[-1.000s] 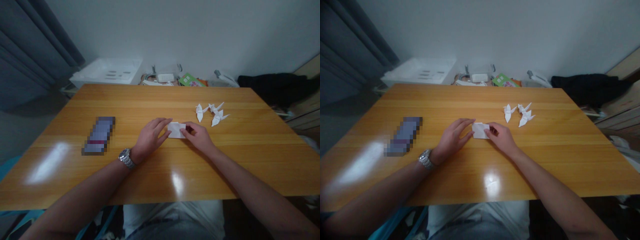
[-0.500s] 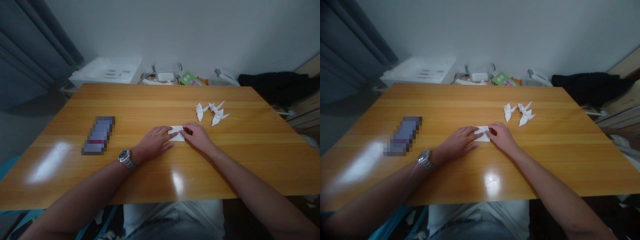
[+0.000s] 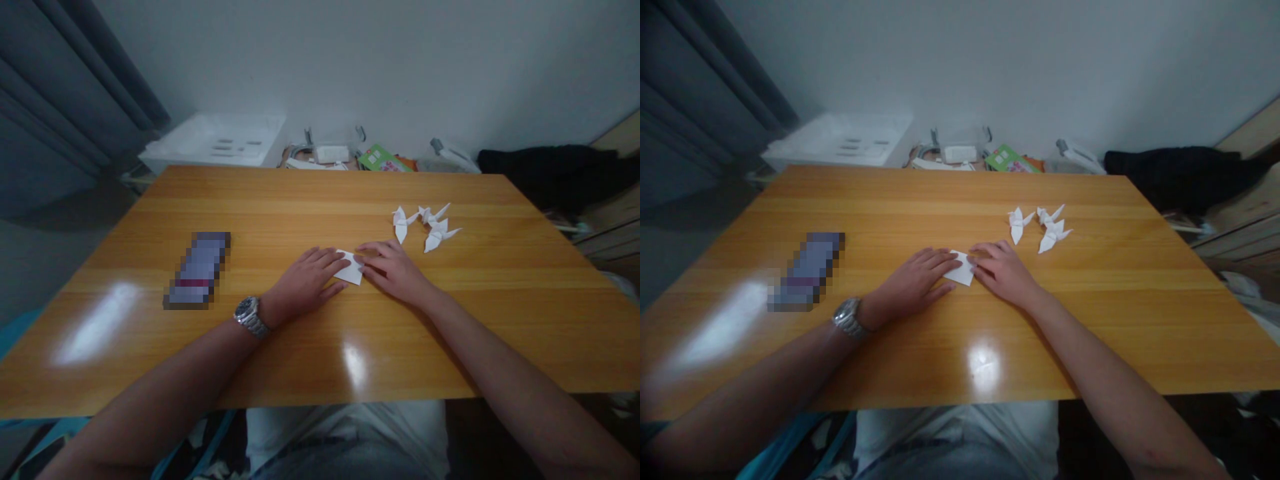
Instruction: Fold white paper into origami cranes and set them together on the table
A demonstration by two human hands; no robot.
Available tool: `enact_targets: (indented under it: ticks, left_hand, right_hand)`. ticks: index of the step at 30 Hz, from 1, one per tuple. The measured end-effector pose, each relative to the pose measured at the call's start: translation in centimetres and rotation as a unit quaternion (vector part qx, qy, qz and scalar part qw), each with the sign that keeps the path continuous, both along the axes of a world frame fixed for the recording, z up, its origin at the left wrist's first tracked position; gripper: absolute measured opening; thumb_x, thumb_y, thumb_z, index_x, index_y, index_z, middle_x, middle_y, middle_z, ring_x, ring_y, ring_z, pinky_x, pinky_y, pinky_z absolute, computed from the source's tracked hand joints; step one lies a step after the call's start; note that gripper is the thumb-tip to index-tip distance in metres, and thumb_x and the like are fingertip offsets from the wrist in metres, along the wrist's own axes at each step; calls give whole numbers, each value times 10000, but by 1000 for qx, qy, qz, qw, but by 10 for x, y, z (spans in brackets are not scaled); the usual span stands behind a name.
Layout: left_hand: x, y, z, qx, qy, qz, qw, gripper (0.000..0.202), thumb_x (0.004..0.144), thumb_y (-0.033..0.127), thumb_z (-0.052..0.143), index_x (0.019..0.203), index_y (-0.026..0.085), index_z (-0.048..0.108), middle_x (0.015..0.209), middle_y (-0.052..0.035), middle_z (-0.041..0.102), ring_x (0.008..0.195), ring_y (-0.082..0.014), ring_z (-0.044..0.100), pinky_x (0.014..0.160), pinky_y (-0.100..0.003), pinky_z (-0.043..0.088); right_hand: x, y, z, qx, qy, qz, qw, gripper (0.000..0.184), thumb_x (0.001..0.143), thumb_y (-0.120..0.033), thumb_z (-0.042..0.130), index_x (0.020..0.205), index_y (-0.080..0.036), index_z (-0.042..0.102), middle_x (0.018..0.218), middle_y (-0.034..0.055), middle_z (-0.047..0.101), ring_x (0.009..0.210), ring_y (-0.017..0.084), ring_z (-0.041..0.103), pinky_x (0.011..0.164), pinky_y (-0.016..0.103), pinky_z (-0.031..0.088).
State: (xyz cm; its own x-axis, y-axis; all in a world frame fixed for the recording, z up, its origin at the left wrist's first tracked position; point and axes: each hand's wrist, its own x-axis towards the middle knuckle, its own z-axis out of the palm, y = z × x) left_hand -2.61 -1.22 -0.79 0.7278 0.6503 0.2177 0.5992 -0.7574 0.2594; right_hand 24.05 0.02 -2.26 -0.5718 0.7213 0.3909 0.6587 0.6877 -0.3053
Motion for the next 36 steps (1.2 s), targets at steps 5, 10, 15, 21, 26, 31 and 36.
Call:
enact_targets:
  ticks: [5, 10, 15, 21, 26, 31, 36]
  left_hand:
    - [0, -1, 2, 11, 11, 18, 1000, 567, 1033, 517, 490, 1476, 164, 500, 1535, -116, 519, 1448, -284, 435, 1245, -481, 278]
    - [1, -4, 4, 39, 20, 42, 998, 531, 1000, 483, 576, 1417, 155, 561, 1462, -134, 566, 1302, -299, 546, 1122, -451, 424]
    - [2, -1, -1, 37, 10, 45, 998, 423, 1011, 391, 581, 1369, 166, 596, 1362, -127, 633, 1206, -275, 604, 1054, -437, 476]
    - [1, 1, -2, 32, -4, 49, 998, 361, 1031, 322, 525, 1342, 165, 620, 1345, -120, 651, 1184, -274, 628, 1034, -443, 492]
    - [3, 0, -3, 11, -29, 37, 999, 378, 1027, 330, 539, 1375, 198, 607, 1387, -109, 642, 1221, -265, 631, 1057, -445, 496]
    - [3, -3, -2, -23, -61, -10, 998, 428, 1031, 392, 546, 1408, 191, 580, 1453, -113, 605, 1313, -249, 601, 1124, -426, 484]
    - [-5, -1, 6, -72, -38, -72, 994, 386, 1051, 413, 499, 1300, 177, 677, 1556, -123, 498, 1373, -245, 560, 1168, -383, 460]
  right_hand:
    - [-4, -5, 5, -4, -29, 39, 999, 274, 1018, -340, 570, 1191, -237, 756, 1343, 102, 666, 1176, 297, 574, 1014, 522, 480]
    - [-6, -6, 7, -16, -32, 68, 997, 294, 1023, -333, 564, 1232, -219, 738, 1341, 124, 663, 1219, 299, 566, 1031, 518, 481]
    - [-6, -5, 5, -21, -21, 79, 996, 270, 1017, -316, 580, 1216, -229, 741, 1320, 114, 677, 1209, 284, 583, 1027, 498, 484]
    - [-5, -2, 5, -27, -2, 79, 996, 283, 1008, -284, 600, 1269, -239, 701, 1300, 104, 695, 1191, 270, 618, 1010, 480, 494]
    - [-6, 2, 3, -35, 19, 96, 995, 239, 1008, -254, 600, 1217, -246, 714, 1258, 90, 725, 1157, 255, 654, 977, 460, 509]
    - [2, 5, -1, -54, 40, 99, 993, 178, 1006, -245, 601, 1089, -242, 759, 1200, 76, 756, 1089, 240, 682, 946, 441, 532]
    - [13, 8, 1, -72, 41, 98, 992, 193, 1004, -247, 603, 1098, -254, 771, 1227, 72, 755, 1100, 243, 684, 971, 460, 526]
